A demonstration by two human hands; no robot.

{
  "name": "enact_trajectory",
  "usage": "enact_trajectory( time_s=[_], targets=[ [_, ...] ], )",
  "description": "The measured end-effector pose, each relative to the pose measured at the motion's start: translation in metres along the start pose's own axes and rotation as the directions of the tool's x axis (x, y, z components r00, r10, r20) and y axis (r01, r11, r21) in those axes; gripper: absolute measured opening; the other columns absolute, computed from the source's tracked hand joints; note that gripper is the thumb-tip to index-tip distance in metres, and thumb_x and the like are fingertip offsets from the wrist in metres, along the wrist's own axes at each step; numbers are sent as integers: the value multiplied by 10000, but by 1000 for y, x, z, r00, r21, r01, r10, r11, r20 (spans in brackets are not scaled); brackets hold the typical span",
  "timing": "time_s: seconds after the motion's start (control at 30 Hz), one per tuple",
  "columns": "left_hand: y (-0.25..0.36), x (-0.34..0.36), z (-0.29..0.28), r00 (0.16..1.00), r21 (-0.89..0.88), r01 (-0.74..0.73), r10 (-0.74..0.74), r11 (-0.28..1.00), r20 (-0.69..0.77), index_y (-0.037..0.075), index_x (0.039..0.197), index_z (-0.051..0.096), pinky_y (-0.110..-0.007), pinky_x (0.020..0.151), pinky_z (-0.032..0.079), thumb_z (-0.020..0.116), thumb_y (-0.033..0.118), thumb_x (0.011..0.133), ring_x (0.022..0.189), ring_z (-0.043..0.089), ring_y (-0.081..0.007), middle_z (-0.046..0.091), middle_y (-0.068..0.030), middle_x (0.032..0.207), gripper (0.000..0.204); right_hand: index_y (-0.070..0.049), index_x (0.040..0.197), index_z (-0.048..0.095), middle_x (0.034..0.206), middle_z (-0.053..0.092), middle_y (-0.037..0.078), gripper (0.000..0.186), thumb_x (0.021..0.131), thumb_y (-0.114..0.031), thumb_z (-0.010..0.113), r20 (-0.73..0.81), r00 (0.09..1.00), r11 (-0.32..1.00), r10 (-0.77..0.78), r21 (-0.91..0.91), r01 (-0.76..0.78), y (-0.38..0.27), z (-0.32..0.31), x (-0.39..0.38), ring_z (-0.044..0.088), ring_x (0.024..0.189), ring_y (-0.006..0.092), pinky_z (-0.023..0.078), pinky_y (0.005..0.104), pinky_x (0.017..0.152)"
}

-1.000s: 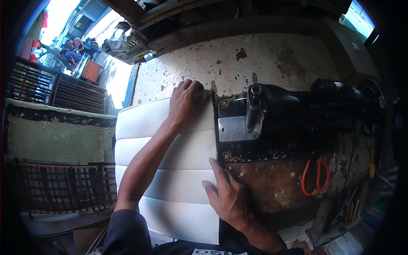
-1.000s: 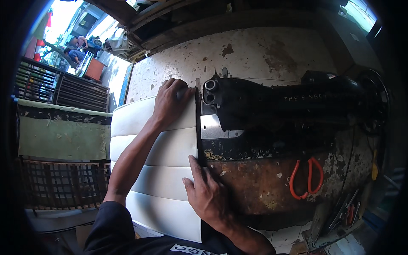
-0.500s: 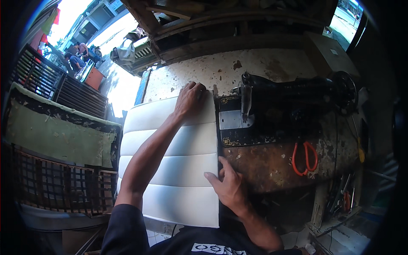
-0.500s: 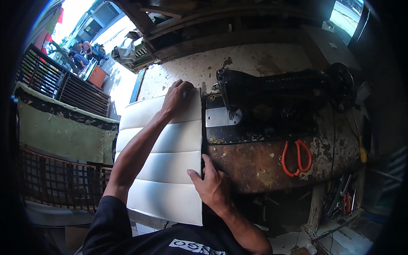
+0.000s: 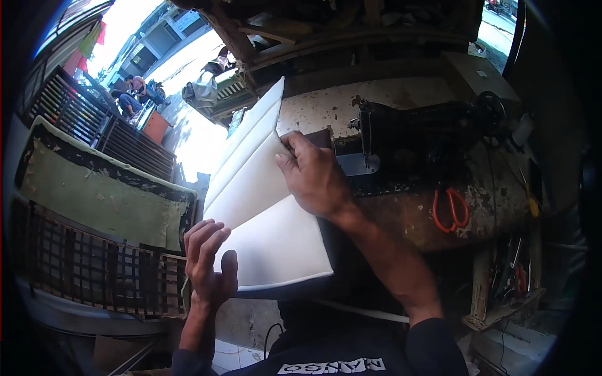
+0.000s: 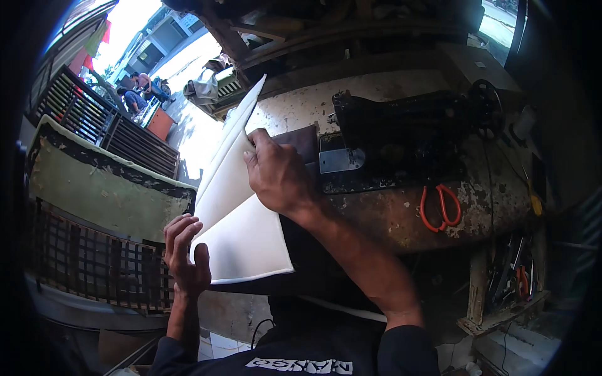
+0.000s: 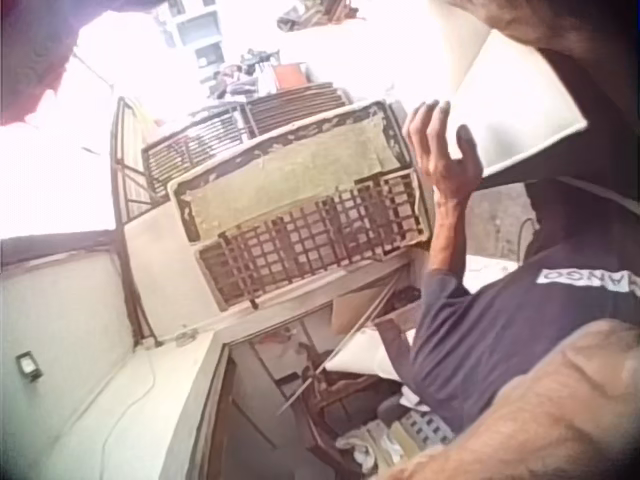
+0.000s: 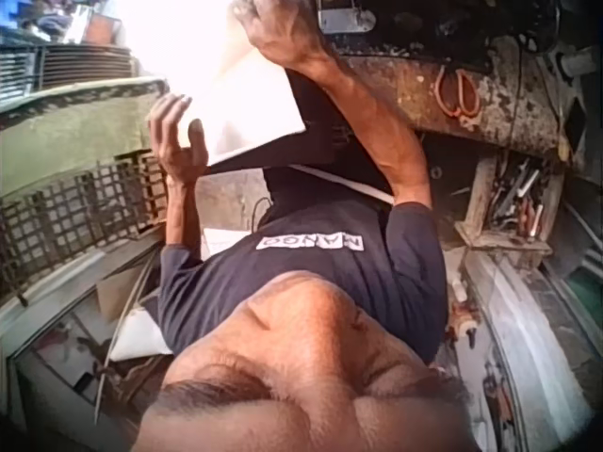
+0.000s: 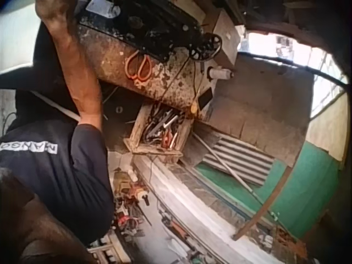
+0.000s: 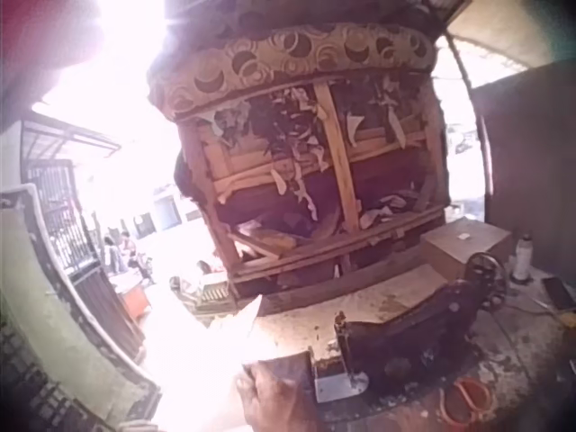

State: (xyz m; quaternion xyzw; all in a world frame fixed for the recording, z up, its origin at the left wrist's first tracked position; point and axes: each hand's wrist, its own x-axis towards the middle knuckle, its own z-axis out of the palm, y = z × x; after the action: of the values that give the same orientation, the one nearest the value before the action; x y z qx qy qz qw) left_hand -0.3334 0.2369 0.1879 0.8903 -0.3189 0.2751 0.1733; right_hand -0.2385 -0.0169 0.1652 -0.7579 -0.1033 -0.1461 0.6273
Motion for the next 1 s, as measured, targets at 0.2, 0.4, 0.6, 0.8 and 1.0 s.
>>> enact_trajectory(
  time_s=[0.2, 0.4, 0.6, 0.8, 1.0],
  targets=[
    [-37, -138, 1, 563, 112, 782, -619, 613, -548, 5, 1366, 538, -508, 1089, 430, 634, 184, 1013, 1290, 522, -373, 529, -189, 1344, 407, 12, 1224, 571, 932, 689, 354, 371, 927, -179, 686, 75, 976, 802, 204, -585, -123, 14, -21, -25, 685, 880, 535, 575, 576, 807],
    [-107, -252, 29, -130, -760, -55, -750, -647, 648, 56, 1522, 436, -488, 1132, 439, 669, 455, 1021, 1375, 503, -322, 460, -195, 1535, 682, 19, 1383, 526, 1209, 627, 334, 585, 922, -274, 736, 36, 954, 626, 299, -762, -167, 55, -7, -113, 653, 1108, 488, 545, 563, 946],
    [-277, -223, -30, 255, -960, 222, -940, -170, 225, -40, 1309, 635, -468, 936, 602, 624, 265, 1057, 1042, 730, -314, 722, -180, 1205, 396, -7, 1447, 540, 1371, 492, 311, 684, 949, -439, 721, 198, 954, 663, 226, -748, -2, 47, 74, -170, 636, 1106, 494, 557, 586, 902],
    [-294, 20, -221, 781, -760, 391, -624, 520, -25, 29, 1444, 580, -303, 866, 583, 672, 259, 1016, 1009, 710, -160, 693, -93, 1239, 495, -15, 1375, 617, 1158, 707, 214, 571, 962, -389, 746, 487, 872, 978, -52, -151, 143, 13, 81, -169, 721, 1000, 418, 593, 457, 864],
    [-207, 144, -383, 867, -494, 375, -485, 784, -112, 2, 1530, 492, -310, 868, 605, 684, 355, 1012, 1016, 706, -175, 669, -123, 1271, 655, -89, 1661, 202, 1601, 357, 248, 1053, 879, -321, 867, 190, 982, 972, -23, 234, -22, -29, 30, -89, 531, 1366, 369, 619, 440, 925]
  ],
)
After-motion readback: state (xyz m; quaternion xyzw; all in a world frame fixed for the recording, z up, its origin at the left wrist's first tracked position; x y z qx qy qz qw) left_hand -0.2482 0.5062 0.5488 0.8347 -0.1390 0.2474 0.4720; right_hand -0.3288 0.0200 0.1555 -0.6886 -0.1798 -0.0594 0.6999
